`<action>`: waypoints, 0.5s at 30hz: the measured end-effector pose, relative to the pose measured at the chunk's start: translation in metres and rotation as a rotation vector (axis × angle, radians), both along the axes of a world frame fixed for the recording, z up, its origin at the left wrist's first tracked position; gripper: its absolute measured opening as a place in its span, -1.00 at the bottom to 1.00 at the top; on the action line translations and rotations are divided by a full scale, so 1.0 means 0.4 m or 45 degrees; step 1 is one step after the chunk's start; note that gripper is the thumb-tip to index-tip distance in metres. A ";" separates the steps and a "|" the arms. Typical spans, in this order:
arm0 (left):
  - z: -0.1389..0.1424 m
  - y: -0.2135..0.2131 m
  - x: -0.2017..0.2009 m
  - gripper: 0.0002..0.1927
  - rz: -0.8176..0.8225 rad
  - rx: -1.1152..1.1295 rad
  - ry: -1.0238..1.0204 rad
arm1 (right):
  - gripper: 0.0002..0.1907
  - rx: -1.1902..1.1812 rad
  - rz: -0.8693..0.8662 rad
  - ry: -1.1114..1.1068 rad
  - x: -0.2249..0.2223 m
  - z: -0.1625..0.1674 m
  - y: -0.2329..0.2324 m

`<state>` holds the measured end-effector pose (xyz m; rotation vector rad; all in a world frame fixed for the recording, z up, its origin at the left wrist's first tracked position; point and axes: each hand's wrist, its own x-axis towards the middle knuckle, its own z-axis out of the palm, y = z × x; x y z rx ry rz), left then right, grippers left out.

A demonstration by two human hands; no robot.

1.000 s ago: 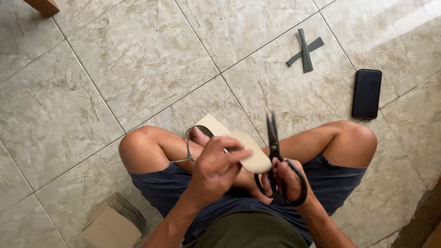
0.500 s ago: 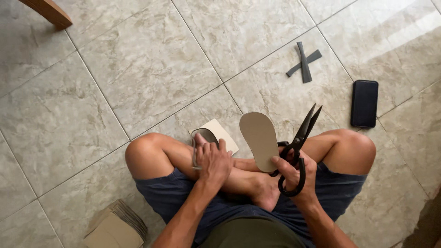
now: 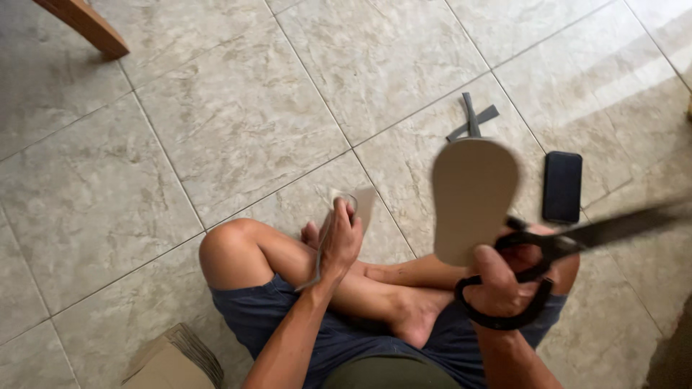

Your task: The person sits on the floor and cuts insole shapes out of cardboard sheets with scissors, tracing around a sole template and trimming along the drawn outline, placing finished insoles on the floor and discarding scraps.

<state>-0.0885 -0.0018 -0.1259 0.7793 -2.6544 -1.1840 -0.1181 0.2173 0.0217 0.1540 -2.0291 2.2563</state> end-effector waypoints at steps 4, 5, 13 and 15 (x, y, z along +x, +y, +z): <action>0.002 0.012 0.051 -0.53 0.254 0.874 0.355 | -0.88 0.124 0.160 0.140 -0.151 -0.059 -0.142; 0.011 0.005 0.069 -0.50 0.267 0.961 0.338 | -0.89 0.156 0.190 0.180 -0.197 -0.078 -0.168; 0.154 -0.058 0.147 -0.76 0.448 1.652 0.597 | -0.51 0.935 0.602 -0.558 -0.135 -0.276 -0.147; 0.195 -0.065 0.139 -0.80 0.387 1.679 0.668 | -0.58 0.757 0.654 -0.758 -0.070 -0.294 -0.106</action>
